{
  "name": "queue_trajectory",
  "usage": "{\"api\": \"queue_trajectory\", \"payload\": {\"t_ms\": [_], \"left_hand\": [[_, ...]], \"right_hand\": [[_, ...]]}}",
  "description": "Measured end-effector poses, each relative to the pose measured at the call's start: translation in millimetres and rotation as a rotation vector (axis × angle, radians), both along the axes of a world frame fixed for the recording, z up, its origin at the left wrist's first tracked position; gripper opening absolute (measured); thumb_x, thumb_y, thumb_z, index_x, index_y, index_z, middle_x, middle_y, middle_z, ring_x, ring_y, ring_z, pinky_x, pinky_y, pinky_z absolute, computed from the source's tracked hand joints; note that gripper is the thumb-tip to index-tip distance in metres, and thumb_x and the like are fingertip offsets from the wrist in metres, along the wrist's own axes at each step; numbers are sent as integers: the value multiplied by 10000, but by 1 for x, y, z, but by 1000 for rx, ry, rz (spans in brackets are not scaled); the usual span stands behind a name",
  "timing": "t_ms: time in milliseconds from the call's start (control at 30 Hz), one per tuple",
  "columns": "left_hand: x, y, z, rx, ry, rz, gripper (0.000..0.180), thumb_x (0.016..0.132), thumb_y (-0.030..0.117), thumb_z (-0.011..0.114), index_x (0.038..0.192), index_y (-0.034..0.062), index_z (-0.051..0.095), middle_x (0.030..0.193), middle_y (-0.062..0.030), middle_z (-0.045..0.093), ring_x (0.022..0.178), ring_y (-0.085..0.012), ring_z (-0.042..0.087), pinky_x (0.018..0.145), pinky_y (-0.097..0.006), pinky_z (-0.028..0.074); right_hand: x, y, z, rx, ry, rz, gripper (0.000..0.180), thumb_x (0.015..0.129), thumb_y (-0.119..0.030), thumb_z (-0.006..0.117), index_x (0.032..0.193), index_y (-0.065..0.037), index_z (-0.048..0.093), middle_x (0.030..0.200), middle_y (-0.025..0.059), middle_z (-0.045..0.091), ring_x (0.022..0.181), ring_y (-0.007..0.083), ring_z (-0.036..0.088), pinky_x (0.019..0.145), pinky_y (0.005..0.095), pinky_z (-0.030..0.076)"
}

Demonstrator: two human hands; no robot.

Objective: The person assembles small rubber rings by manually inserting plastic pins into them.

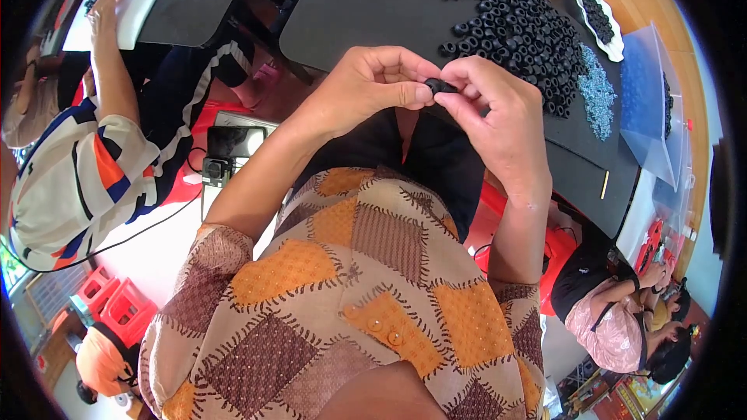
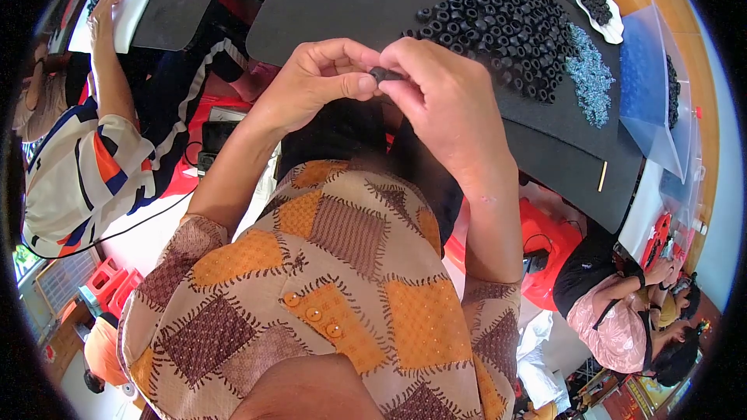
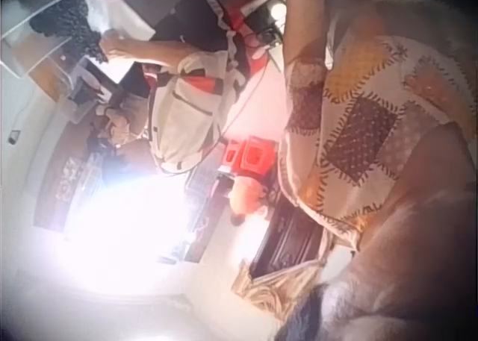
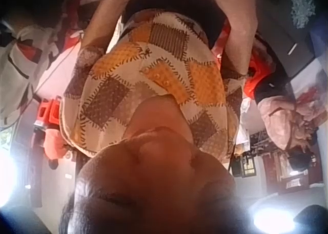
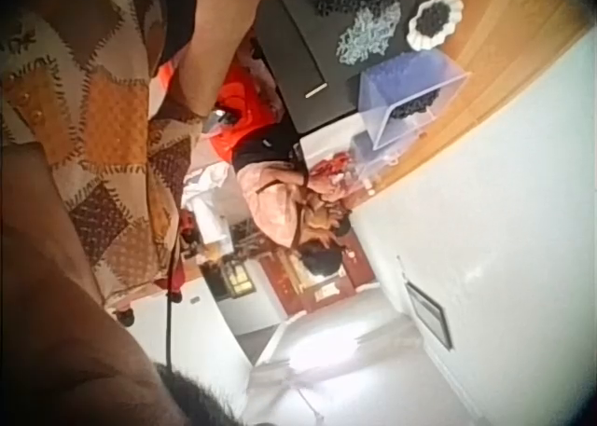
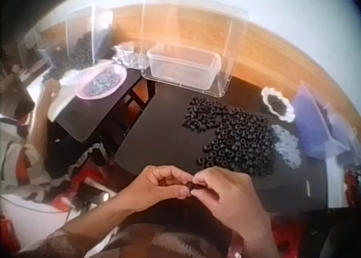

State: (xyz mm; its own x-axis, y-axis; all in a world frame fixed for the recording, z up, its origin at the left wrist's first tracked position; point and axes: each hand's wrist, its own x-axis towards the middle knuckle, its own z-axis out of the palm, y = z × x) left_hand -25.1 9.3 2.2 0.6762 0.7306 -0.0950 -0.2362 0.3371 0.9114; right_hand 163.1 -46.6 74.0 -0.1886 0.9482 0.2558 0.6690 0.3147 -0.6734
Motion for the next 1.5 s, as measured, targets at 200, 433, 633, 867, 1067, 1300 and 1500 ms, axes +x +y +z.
{"api": "queue_trajectory", "payload": {"t_ms": [200,433,633,867,1067,1300,1500], "left_hand": [[6,-2,-3,-223,-180,-44,287,911,85,694,1175,-6,627,1006,-84,693,937,-145,682,829,-250,560],[-1,4,-7,-525,-541,-50,302,963,19,586,1264,14,566,1151,-147,649,1012,-191,679,871,-244,588],[-2,1,-1,-523,-563,-123,333,970,29,578,1301,7,545,1176,-161,636,1030,-199,673,879,-247,591],[-2,-2,-1,-515,-563,-128,341,965,33,589,1302,7,548,1178,-162,633,1022,-191,672,880,-245,590],[-2,-6,4,-435,-472,-116,312,949,37,621,1258,17,587,1130,-137,657,1007,-196,683,888,-252,587],[-3,-12,9,-311,-319,-46,317,917,67,682,1220,7,610,1078,-111,683,1008,-186,685,882,-266,570],[2,-13,8,-177,-231,0,302,883,31,704,1178,22,641,1035,-76,695,961,-156,684,843,-259,570]], "right_hand": [[9,-3,-12,60,151,-74,243,746,32,757,966,-30,676,849,89,708,733,164,704,638,273,543],[13,-10,-21,-13,536,-149,226,799,81,726,1014,25,687,932,92,733,832,143,715,724,263,572],[11,-13,-23,-32,588,-127,165,823,73,711,979,35,672,928,77,718,825,126,698,732,236,547],[11,-21,-17,44,670,-131,126,842,73,705,951,32,656,966,65,653,851,96,633,746,223,522],[2,-21,-20,-1,766,-60,154,837,127,678,969,52,650,1014,108,655,896,116,639,786,236,536],[2,-20,-26,36,735,-12,162,829,131,682,964,46,655,1028,119,663,908,134,645,809,247,543],[3,-18,-29,46,705,-23,172,811,123,699,952,31,665,1012,111,678,893,136,645,770,243,530]]}}
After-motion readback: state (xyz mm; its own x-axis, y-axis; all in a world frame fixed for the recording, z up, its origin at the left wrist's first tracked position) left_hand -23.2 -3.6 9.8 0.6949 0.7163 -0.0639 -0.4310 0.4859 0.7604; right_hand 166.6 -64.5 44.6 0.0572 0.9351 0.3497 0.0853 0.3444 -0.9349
